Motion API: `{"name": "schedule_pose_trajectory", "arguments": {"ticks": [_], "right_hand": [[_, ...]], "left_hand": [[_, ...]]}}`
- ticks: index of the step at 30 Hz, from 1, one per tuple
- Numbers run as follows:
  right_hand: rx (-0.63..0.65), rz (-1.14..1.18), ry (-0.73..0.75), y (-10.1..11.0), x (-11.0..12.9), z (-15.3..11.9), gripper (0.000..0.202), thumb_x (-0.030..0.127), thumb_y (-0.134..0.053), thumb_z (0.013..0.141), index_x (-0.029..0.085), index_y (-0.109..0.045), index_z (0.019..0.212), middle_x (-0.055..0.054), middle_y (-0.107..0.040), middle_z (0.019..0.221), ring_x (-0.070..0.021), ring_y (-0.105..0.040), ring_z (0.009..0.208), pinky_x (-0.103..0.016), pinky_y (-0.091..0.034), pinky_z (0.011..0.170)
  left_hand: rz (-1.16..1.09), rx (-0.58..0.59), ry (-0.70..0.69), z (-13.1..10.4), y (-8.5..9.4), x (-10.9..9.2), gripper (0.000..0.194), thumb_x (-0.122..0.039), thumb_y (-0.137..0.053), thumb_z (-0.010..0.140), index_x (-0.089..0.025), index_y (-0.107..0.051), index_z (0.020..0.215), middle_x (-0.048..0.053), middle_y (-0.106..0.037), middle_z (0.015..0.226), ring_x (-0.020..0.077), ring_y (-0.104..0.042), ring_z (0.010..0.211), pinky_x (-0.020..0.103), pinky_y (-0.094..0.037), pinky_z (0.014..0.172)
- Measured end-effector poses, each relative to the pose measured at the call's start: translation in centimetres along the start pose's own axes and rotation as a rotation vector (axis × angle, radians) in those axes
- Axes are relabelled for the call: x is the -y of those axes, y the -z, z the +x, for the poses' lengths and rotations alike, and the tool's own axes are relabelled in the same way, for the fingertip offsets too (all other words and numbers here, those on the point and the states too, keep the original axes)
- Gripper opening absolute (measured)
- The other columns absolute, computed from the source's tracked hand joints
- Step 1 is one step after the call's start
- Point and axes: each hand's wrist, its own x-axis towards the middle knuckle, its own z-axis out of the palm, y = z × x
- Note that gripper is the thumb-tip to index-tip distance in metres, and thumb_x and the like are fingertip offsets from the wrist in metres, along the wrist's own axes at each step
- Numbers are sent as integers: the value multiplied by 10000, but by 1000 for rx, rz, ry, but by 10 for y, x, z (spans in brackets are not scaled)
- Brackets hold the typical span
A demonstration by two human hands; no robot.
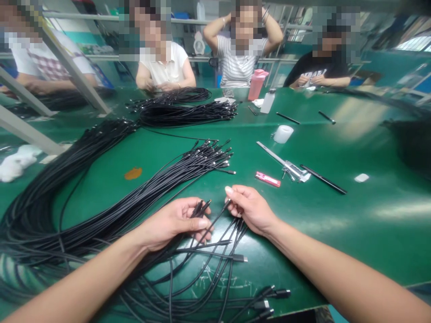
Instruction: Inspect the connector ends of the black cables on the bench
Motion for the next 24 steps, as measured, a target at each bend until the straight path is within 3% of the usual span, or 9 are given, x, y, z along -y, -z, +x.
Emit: {"name": "schedule_pose_trajectory", "arguments": {"ticks": [3,6,11,16,19,24], "right_hand": [[46,17,70,0,3,-1,521,531,-645,860,169,-531,503,-2,-565,611,-105,-495,573,-260,-382,592],[81,30,59,1,3,-1,465,496,-667,856,169,-553,544,-5,-596,636,-110,-518,585,-268,-401,624],[191,-65,27,2,1,-3,276,428,-779,771,175,-671,804,12,-627,681,-107,-544,574,-247,-420,573],[345,-136,-18,2,3,-8,315,384,-773,785,206,-698,1033,-1,-668,819,-113,-586,665,-259,-474,645],[390,-201,-15,2,3,-12,315,356,-778,787,215,-683,1052,-14,-690,862,-132,-616,731,-282,-488,709],[370,-292,-5,1,0,-15,278,351,-800,761,208,-659,953,-17,-688,858,-137,-612,708,-282,-486,672]], "left_hand": [[-27,35,39,-1,4,-2,352,-181,-773,792,-128,-565,1071,162,-730,1040,194,-729,809,318,-586,756],[-26,91,64,-3,6,-3,370,-143,-775,774,-120,-575,1084,174,-697,1127,221,-732,877,343,-595,793],[-20,110,88,-2,6,-1,306,-129,-785,752,-131,-606,1000,59,-675,959,229,-736,892,315,-605,793],[-74,153,90,-1,4,1,316,-113,-775,758,-136,-590,1013,61,-703,903,212,-749,827,266,-599,729],[-93,179,85,-2,4,3,318,-107,-764,772,-135,-575,1026,78,-725,904,208,-753,821,240,-588,697],[-140,207,87,-3,2,6,317,-106,-765,775,-143,-546,1002,67,-731,889,207,-758,809,258,-600,708]]}}
